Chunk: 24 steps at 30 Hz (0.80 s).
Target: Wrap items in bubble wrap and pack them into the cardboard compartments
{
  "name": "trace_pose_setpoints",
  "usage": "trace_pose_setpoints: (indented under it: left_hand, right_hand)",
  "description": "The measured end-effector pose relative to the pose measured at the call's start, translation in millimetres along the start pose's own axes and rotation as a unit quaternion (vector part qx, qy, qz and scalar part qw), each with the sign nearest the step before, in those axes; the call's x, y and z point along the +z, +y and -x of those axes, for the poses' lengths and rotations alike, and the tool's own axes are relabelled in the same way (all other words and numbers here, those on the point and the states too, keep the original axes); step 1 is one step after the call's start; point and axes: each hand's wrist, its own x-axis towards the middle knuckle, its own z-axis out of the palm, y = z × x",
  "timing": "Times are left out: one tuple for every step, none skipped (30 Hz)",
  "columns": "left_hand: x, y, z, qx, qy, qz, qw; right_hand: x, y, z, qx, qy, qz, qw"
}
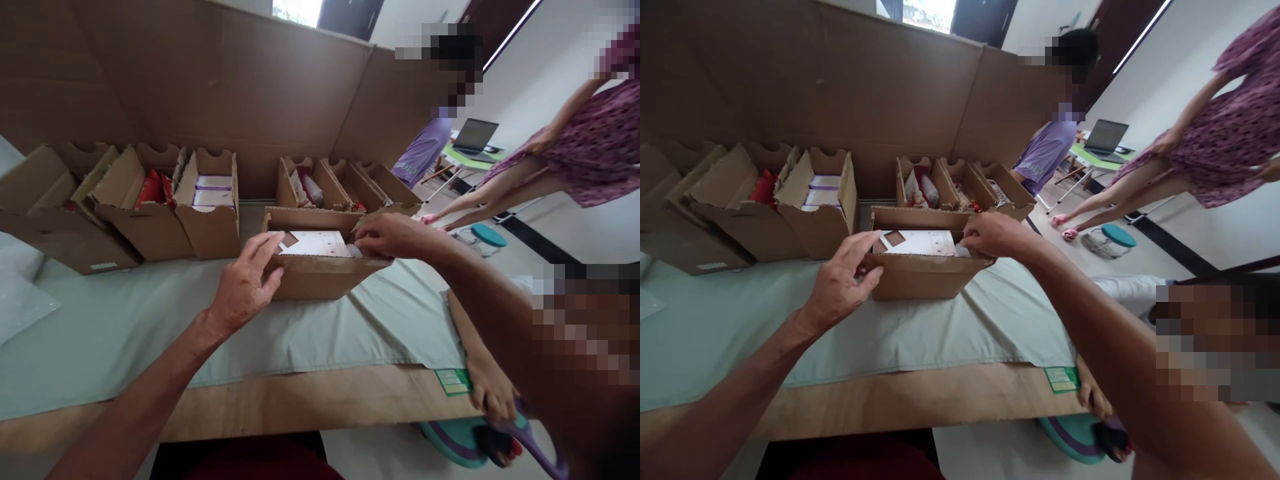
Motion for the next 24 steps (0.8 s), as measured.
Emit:
trace_pose_setpoints:
  left_hand:
    - [-0.2,-1.1,2.8,-0.011,0.018,0.02,1.0]
    - [-0.4,-2.9,6.0,-0.025,0.042,0.038,0.998]
    - [-0.4,-5.5,9.6,-0.045,0.069,0.054,0.995]
    - [-0.1,-8.8,13.2,-0.072,0.095,0.07,0.99]
    - [0.7,-12.8,16.8,-0.102,0.116,0.088,0.984]
    - [2.2,-17.0,20.1,-0.136,0.13,0.111,0.976]
    - [4.3,-21.3,23.0,-0.169,0.132,0.141,0.967]
    - [7.2,-25.1,25.4,-0.199,0.124,0.175,0.956]
    - [10.9,-28.3,27.1,-0.225,0.108,0.212,0.945]
    - [15.3,-30.7,28.2,-0.246,0.087,0.248,0.933]
    - [20.2,-32.0,28.7,-0.261,0.065,0.281,0.921]
    - [25.6,-32.4,28.8,-0.271,0.045,0.309,0.911]
    - [31.2,-31.9,28.6,-0.274,0.027,0.332,0.902]
    - [36.7,-30.6,28.6,-0.273,0.014,0.35,0.896]
    - [41.9,-28.6,28.9,-0.269,0.006,0.364,0.892]
    - [46.5,-26.2,30.1,-0.263,0.001,0.373,0.89]
    - [50.3,-23.5,32.5,-0.257,0.0,0.378,0.889]
    - [52.9,-20.5,36.4,-0.251,0.006,0.379,0.891]
    - [54.2,-17.7,41.7,-0.246,0.018,0.376,0.893]
    - [53.8,-15.0,48.6,-0.24,0.03,0.369,0.897]
    - [51.5,-12.9,56.4,-0.236,0.041,0.359,0.902]
    - [47.2,-11.4,64.8,-0.234,0.049,0.348,0.907]
    - [41.1,-10.6,72.9,-0.234,0.055,0.335,0.911]
    - [33.3,-10.7,79.9,-0.237,0.059,0.322,0.915]
  right_hand:
    - [0.8,2.5,11.9,0.028,0.054,-0.046,0.997]
    - [3.9,5.8,24.7,0.06,0.12,-0.103,0.986]
    - [9.9,9.7,37.4,0.093,0.188,-0.163,0.964]
    - [18.8,14.1,49.5,0.122,0.252,-0.221,0.934]
    - [30.8,18.9,59.9,0.145,0.306,-0.28,0.898]
    - [45.3,23.5,68.2,0.159,0.345,-0.337,0.861]
    - [61.7,27.3,73.9,0.16,0.365,-0.395,0.828]
    - [78.9,29.9,77.0,0.151,0.369,-0.449,0.799]
    - [95.9,30.6,77.4,0.132,0.356,-0.498,0.78]
    - [111.5,29.2,75.7,0.107,0.334,-0.535,0.768]
    - [125.0,25.5,72.1,0.077,0.305,-0.563,0.764]
    - [135.8,20.0,67.3,0.045,0.277,-0.58,0.765]
    - [143.8,13.0,61.8,0.015,0.257,-0.59,0.765]
    - [149.1,5.1,56.3,-0.009,0.248,-0.595,0.764]
    - [152.4,-3.0,51.4,-0.022,0.252,-0.596,0.762]
    - [154.5,-10.9,47.6,-0.022,0.266,-0.594,0.759]
    - [156.2,-18.4,45.6,-0.013,0.285,-0.588,0.757]
    - [158.3,-25.6,45.7,0.004,0.303,-0.58,0.756]
    - [161.2,-32.8,48.0,0.025,0.318,-0.571,0.757]
    - [165.0,-40.2,52.2,0.046,0.33,-0.562,0.757]
    - [169.6,-48.1,58.0,0.063,0.341,-0.552,0.758]
    - [174.4,-56.8,64.5,0.078,0.351,-0.542,0.76]
    - [178.6,-66.4,70.9,0.087,0.358,-0.532,0.763]
    - [181.7,-76.4,76.3,0.088,0.362,-0.523,0.767]
